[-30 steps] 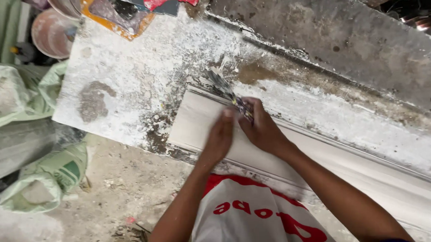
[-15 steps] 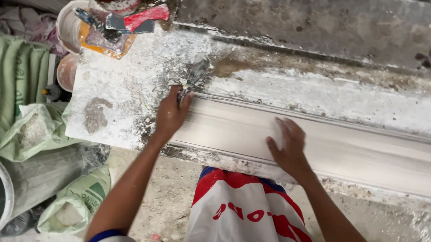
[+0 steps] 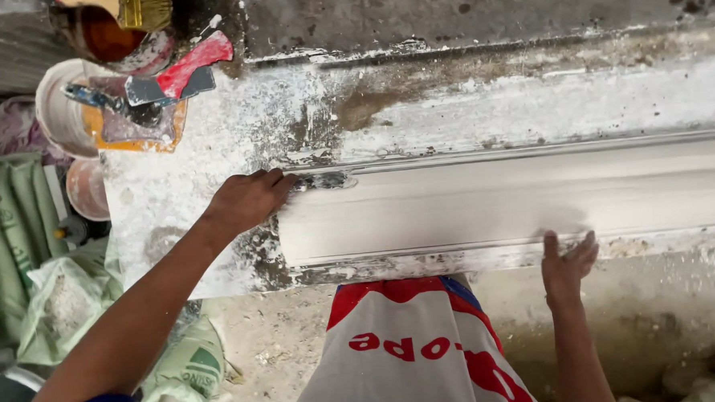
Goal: The person sands a long white molding piece on a workbench using a sanding block, moving back and forth along its length. They then switch to a green brush to sweep dust off the molding and the workbench surface.
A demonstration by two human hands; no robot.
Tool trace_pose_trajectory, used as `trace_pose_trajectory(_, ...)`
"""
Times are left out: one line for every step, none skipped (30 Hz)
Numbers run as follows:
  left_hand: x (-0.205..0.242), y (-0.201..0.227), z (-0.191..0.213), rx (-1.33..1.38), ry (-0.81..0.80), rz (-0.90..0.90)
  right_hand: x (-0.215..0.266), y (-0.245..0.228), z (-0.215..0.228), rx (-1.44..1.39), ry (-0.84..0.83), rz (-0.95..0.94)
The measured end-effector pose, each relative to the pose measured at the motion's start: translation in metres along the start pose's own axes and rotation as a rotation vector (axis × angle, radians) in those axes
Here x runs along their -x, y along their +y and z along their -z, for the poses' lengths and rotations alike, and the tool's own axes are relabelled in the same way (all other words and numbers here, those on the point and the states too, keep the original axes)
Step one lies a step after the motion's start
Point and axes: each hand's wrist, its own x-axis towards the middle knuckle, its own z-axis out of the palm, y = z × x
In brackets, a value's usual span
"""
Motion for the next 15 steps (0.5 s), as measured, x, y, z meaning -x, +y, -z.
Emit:
trace_pose_trajectory(0.003, -0.008, 0.0, 0.0, -0.003, -0.015, -0.003, 0.011, -0.006, -0.002, 0.006, -0.014)
trace_pose_trajectory(0.005, -0.016, -0.001, -0.032, 0.002, -0.037, -0.006, 0.023, -0.013, -0.195, 0.046, -0.073)
trace_pose_trajectory(0.008, -0.023, -0.001, -0.063, 0.008, -0.058, -0.009, 0.036, -0.019, -0.387, 0.088, -0.131)
trace_pose_trajectory(0.007, -0.026, 0.0, -0.064, 0.006, -0.072, -0.009, 0.038, -0.023, -0.389, 0.096, -0.142)
trace_pose_trajectory(0.006, -0.029, 0.002, -0.062, -0.046, -0.077, -0.01, 0.041, -0.026, -0.58, 0.052, -0.26)
trace_pose_trajectory(0.005, -0.032, 0.003, -0.062, -0.099, -0.081, -0.01, 0.045, -0.031, -0.772, 0.006, -0.377)
trace_pose_trajectory(-0.009, -0.022, 0.009, -0.065, -0.102, -0.095, -0.018, 0.061, -0.04, -0.777, 0.015, -0.387)
trace_pose_trajectory(-0.024, -0.011, 0.015, -0.015, -0.131, -0.123, -0.027, 0.075, -0.048, -0.887, 0.035, -0.348)
trace_pose_trajectory(-0.038, -0.001, 0.021, 0.035, -0.161, -0.151, -0.036, 0.09, -0.055, -0.995, 0.056, -0.308)
trace_pose_trajectory(-0.064, 0.015, 0.021, 0.031, -0.157, -0.165, -0.048, 0.115, -0.063, -1.001, 0.07, -0.31)
trace_pose_trajectory(-0.089, 0.031, 0.022, 0.071, -0.121, -0.193, -0.061, 0.139, -0.071, -1.084, 0.033, -0.274)
trace_pose_trajectory(-0.11, 0.049, 0.021, 0.114, -0.09, -0.218, -0.071, 0.165, -0.079, -1.162, -0.005, -0.236)
trace_pose_trajectory(-0.127, 0.06, 0.02, 0.114, -0.09, -0.229, -0.06, 0.144, -0.069, -1.164, 0.006, -0.24)
trace_pose_trajectory(-0.141, 0.069, 0.02, 0.093, -0.086, -0.232, -0.048, 0.12, -0.064, -1.12, 0.051, -0.288)
trace_pose_trajectory(-0.155, 0.078, 0.019, 0.072, -0.081, -0.234, -0.038, 0.098, -0.058, -1.073, 0.097, -0.333)
